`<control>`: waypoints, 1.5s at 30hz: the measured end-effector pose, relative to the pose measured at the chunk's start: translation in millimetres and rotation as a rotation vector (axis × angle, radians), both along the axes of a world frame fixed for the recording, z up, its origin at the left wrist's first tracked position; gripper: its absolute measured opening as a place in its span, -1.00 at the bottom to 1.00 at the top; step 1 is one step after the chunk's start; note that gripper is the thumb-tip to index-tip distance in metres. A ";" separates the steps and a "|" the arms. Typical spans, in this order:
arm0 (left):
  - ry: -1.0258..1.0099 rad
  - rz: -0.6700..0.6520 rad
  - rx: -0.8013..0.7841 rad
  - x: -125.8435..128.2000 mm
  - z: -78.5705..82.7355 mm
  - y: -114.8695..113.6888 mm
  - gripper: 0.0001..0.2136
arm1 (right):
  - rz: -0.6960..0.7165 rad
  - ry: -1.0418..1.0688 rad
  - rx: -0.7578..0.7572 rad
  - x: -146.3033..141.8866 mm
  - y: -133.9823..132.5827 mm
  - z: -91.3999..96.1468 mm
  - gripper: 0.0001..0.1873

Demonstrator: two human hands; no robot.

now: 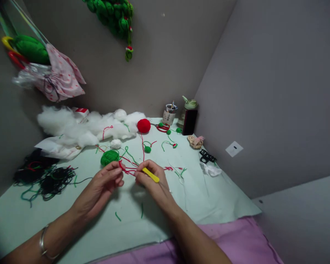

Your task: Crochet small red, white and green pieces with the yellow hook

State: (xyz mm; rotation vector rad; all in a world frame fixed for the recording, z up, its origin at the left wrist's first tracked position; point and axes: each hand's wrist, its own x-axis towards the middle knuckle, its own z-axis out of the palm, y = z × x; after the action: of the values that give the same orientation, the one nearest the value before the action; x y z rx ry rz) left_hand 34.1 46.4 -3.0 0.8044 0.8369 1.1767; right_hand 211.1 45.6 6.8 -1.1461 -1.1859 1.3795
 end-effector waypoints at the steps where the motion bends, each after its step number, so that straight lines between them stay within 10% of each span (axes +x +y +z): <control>1: 0.012 0.000 0.008 -0.8 0.5 0.0 -0.81 | -0.003 0.004 -0.011 0.5 1.0 0.3 -0.82; 15: 0.341 -0.051 0.229 -0.2 -3.9 3.2 -0.91 | 0.129 -0.083 0.057 1.2 0.6 -3.0 -0.78; 45: 0.367 -0.126 0.271 -7.6 -0.2 5.7 -0.87 | 0.017 -0.189 0.214 -1.8 -8.1 -1.4 -0.77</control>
State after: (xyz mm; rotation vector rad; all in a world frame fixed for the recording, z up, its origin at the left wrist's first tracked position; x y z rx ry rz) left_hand 26.6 52.1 -3.2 1.3051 0.9187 1.0575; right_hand 209.2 37.5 5.4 -1.1333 -1.4437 1.1432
